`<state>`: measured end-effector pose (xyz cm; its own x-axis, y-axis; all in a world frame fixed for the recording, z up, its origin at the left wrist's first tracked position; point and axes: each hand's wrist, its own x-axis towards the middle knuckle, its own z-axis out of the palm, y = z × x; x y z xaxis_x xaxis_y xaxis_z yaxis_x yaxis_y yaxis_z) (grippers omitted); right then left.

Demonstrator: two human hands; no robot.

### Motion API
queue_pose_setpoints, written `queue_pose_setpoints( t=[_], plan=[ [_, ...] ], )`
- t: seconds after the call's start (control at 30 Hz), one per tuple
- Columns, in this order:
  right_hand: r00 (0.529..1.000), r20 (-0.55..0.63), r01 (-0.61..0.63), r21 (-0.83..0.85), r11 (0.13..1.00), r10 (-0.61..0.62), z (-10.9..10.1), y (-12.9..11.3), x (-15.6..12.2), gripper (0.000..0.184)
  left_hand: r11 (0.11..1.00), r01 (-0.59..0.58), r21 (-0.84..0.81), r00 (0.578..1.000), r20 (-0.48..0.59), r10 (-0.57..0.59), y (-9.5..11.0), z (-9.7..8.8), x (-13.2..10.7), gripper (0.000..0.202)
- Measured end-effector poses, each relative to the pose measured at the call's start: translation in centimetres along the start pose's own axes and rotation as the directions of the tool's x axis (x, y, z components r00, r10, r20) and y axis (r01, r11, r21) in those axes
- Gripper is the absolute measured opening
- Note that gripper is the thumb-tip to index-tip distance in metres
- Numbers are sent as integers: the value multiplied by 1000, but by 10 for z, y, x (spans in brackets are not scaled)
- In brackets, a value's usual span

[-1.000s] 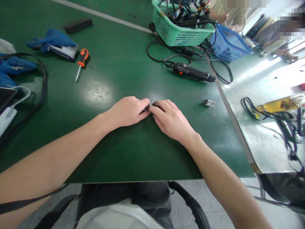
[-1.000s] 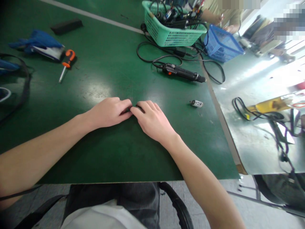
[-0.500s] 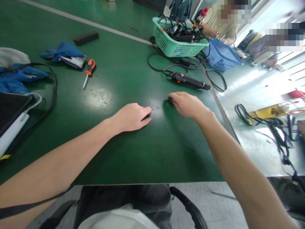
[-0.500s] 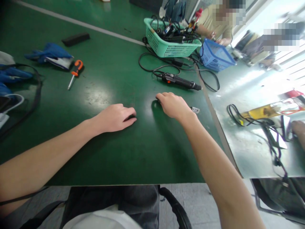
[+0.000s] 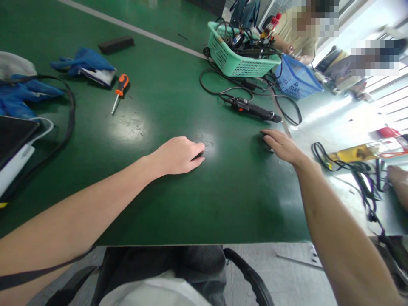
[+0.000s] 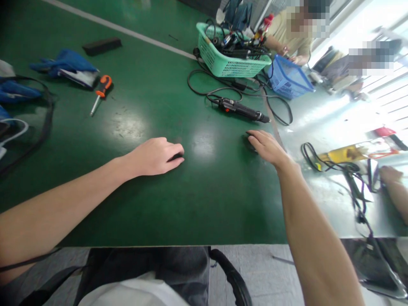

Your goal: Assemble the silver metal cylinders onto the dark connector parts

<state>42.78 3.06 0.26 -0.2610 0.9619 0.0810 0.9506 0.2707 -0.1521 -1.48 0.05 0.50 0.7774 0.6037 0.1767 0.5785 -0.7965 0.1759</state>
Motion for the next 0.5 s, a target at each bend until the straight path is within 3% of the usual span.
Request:
queue_pose_setpoints(
  t=[0.17, 0.27, 0.4, 0.5],
  plan=[
    [977, -197, -75, 30, 997, 80, 21, -28, -40, 52, 1000, 2, 10, 999, -36, -2, -1, 5, -2, 26],
    [977, -201, -71, 26, 997, 75, 28, -50, -45, 52, 1000, 28, -13, 999, -44, -28, -1, 5, -2, 25],
    [986, -160, 54, 30, 998, -49, 32, -92, -38, 58, 996, 61, -68, 995, -68, -66, 0, 3, -3, 27],
    [972, -137, 196, 25, 980, -191, 38, -138, -28, 63, 992, 81, -100, 990, -107, -91, 1, 4, -4, 27]
  ],
)
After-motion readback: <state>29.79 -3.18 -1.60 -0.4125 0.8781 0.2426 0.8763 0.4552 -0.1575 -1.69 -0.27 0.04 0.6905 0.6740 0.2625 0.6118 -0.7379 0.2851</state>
